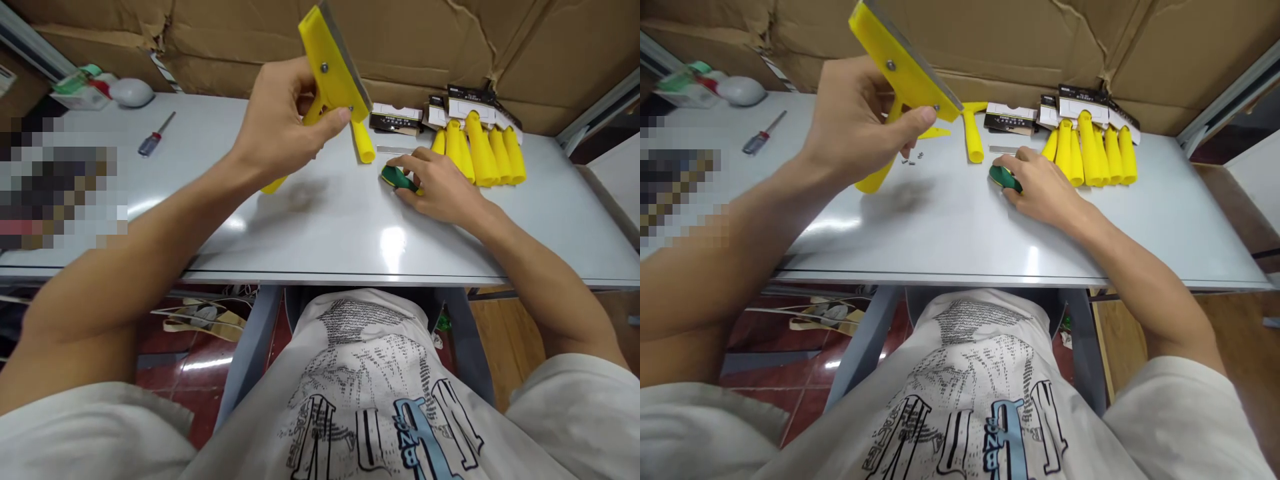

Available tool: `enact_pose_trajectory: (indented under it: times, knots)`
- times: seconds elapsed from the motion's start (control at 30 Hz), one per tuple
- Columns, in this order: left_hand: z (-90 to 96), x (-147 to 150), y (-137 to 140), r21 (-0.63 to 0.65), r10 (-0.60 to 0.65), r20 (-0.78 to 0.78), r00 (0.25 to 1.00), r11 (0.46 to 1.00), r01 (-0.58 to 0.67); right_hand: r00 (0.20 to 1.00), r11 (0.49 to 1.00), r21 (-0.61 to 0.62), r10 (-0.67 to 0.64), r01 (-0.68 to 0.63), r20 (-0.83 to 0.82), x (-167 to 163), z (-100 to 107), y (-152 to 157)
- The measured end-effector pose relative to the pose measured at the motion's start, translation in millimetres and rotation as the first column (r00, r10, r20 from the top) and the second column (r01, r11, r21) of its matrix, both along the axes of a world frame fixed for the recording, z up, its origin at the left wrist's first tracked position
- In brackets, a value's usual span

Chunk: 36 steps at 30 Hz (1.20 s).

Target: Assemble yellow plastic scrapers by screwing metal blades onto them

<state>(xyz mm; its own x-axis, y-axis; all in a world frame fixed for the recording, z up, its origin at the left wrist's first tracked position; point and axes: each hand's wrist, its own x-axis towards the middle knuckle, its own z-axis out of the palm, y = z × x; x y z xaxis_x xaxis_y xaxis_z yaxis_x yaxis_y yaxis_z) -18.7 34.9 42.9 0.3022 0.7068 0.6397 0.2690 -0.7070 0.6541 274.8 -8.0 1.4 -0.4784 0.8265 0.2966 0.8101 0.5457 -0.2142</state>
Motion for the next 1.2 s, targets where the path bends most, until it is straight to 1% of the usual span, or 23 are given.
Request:
enact_pose_trajectory:
  times: [0.1,0.17,0.2,0.23,0.3,0.37,0.4,0.43,0.5,0.53,0.63,0.73,0.8,0.93,1.03,1.1,1.13,1.2]
  knots:
    - [0.8,6.1,-7.4,-0.025,0.033,0.063,0.997,0.999,-0.031,0.997,0.998,0.051,-0.037,0.041,-0.064,3.7,9.2,8.9]
    - [-1.1,9.8,-8.3,-0.058,0.087,0.108,0.99,0.995,-0.081,0.994,0.991,0.11,-0.066,0.075,-0.085,7.6,18.0,31.7]
    - [-2.5,11.5,-7.8,-0.073,0.112,0.135,0.985,0.992,-0.103,0.995,0.986,0.141,-0.076,0.084,-0.064,9.2,21.9,48.7]
    - [-3.6,12.8,-7.2,-0.087,0.128,0.16,0.979,0.99,-0.116,0.997,0.982,0.171,-0.081,0.081,-0.005,10.4,24.8,68.8]
    - [-4.1,13.6,-6.6,-0.112,0.134,0.204,0.97,0.987,-0.113,0.983,0.98,0.199,-0.043,0.007,0.177,11.2,27.3,113.7]
    - [-1.2,11.5,-8.7,-0.19,0.083,0.184,0.98,0.981,-0.047,0.955,0.977,0.206,-0.009,-0.055,0.298,9.7,25.1,154.9]
    - [1.2,9.7,-10.7,-0.247,0.038,0.15,0.988,0.969,0.0,0.947,0.979,0.196,-0.017,-0.048,0.321,8.2,22.8,170.8]
    - [3.9,7.8,-13.3,-0.305,-0.01,0.11,0.994,0.951,0.043,0.94,0.982,0.183,-0.03,-0.035,0.341,6.5,20.1,182.4]
    - [8.6,5.1,-18.6,-0.394,-0.085,0.053,0.995,0.914,0.099,0.931,0.988,0.155,-0.057,0.001,0.361,2.6,14.6,192.7]
    - [10.1,4.7,-20.8,-0.417,-0.099,0.053,0.994,0.902,0.112,0.928,0.989,0.146,-0.065,0.012,0.367,0.8,12.5,192.4]
    - [10.4,7.1,-23.6,-0.438,-0.104,0.145,0.984,0.885,0.159,0.933,0.993,0.113,-0.065,0.026,0.354,-3.7,10.7,180.8]
    - [8.2,10.3,-22.0,-0.467,-0.14,0.242,0.96,0.85,0.242,0.942,0.998,0.044,-0.048,0.035,0.333,-8.0,14.2,168.2]
    - [7.8,11.1,-20.9,-0.484,-0.131,0.277,0.952,0.837,0.256,0.939,0.998,0.021,-0.059,0.055,0.34,-11.8,17.2,161.8]
    - [10.5,10.3,-21.5,-0.488,-0.109,0.237,0.966,0.846,0.215,0.93,0.987,0.098,-0.15,0.124,0.334,-20.0,22.3,149.8]
    - [11.3,10.3,-21.9,-0.515,-0.151,0.192,0.97,0.826,0.231,0.923,0.972,0.167,-0.213,0.166,0.321,-22.8,27.8,137.1]
    - [9.1,11.5,-20.5,-0.491,-0.169,0.241,0.956,0.828,0.27,0.938,0.955,0.229,-0.244,0.188,0.245,-22.1,33.5,123.9]
    - [7.3,12.4,-19.5,-0.466,-0.183,0.283,0.942,0.832,0.302,0.955,0.944,0.26,-0.25,0.203,0.161,-21.3,37.0,115.3]
    - [3.2,14.1,-17.3,-0.412,-0.23,0.369,0.901,0.828,0.38,0.973,0.929,0.292,-0.219,0.23,-0.071,-19.3,43.9,94.3]
